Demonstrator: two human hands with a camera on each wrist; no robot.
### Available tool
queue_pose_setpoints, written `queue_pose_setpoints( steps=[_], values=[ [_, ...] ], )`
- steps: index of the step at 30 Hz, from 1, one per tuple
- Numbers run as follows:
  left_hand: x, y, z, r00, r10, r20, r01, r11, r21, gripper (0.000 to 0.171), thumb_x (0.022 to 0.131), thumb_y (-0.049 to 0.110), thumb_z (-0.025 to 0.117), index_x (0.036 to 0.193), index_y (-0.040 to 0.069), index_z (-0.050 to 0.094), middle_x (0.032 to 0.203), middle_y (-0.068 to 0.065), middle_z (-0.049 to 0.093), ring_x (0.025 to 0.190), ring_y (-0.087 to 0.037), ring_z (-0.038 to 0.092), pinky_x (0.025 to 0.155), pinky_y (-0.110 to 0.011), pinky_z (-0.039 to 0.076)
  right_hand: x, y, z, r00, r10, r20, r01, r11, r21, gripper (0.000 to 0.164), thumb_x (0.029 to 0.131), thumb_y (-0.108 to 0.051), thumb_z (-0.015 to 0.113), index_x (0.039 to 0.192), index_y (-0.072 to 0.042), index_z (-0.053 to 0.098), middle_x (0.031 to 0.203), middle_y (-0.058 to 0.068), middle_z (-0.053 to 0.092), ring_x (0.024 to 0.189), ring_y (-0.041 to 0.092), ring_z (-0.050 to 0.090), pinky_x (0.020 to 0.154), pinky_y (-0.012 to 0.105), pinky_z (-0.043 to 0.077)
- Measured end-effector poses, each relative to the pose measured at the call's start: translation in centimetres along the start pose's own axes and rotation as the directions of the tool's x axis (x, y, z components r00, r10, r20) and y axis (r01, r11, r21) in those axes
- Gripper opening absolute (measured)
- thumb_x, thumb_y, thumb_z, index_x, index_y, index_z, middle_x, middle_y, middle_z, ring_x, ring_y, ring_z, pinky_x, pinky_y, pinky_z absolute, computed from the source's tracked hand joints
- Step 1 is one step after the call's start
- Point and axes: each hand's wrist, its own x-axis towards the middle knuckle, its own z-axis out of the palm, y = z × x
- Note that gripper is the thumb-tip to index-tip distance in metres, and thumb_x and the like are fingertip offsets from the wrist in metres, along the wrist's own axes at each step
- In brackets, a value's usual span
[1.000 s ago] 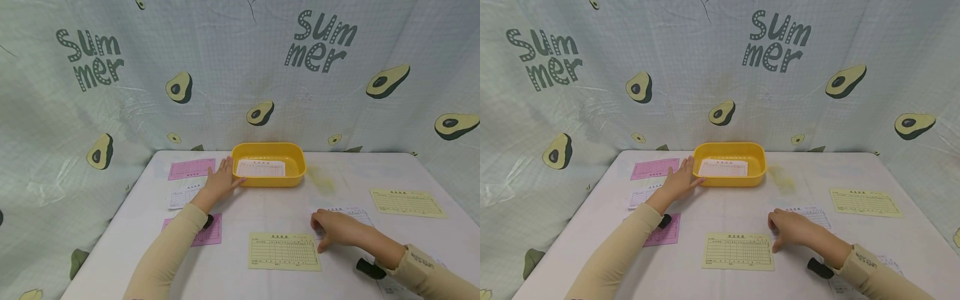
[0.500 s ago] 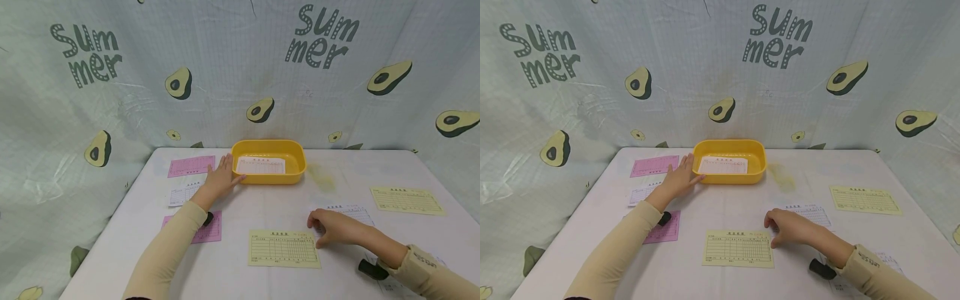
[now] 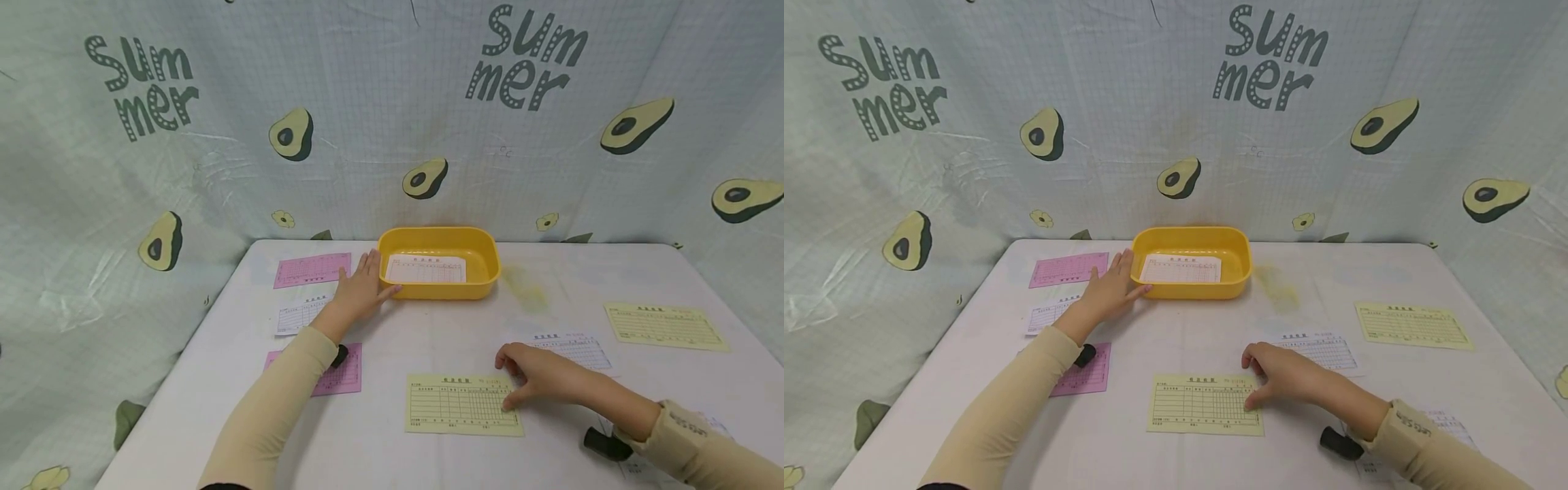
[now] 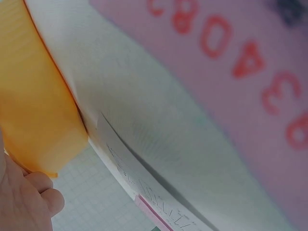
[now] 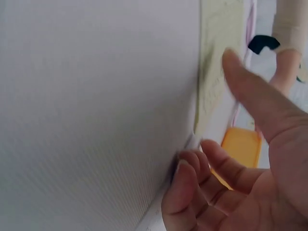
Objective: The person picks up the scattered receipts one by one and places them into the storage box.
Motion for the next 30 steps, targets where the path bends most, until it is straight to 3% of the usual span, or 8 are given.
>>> queue_pose_setpoints(
  steps=[7,30],
  values=[
    [-0.02,-0.01,-0.10,1.000,0.000,0.007,0.000,1.000,0.002,0.098,0.103,0.064,0.043,0.163,-0.001,0.003,0.170,-0.015,0.005,0.157,-0.029,0.007,0.119,-0.068,0.009,0.00,-0.19,0.68,0.999,0.005,-0.033,-0.007,0.999,-0.042,0.050,0.072,-0.026,0.095,0.106,-0.011,0.062,0.090,-0.003,0.050,0.080,0.014,0.047,0.069,0.028,0.041],
    [0.12,-0.24,0.01,1.000,0.006,0.003,-0.006,1.000,0.005,0.097,0.103,0.064,0.044,0.163,-0.001,0.005,0.171,-0.015,0.007,0.157,-0.028,0.007,0.118,-0.068,0.010,0.03,-0.71,0.53,0.999,-0.038,0.010,0.039,0.997,-0.060,0.037,0.075,-0.023,0.092,0.094,-0.017,0.061,0.089,-0.004,0.049,0.074,0.012,0.046,0.062,0.027,0.040]
  ],
)
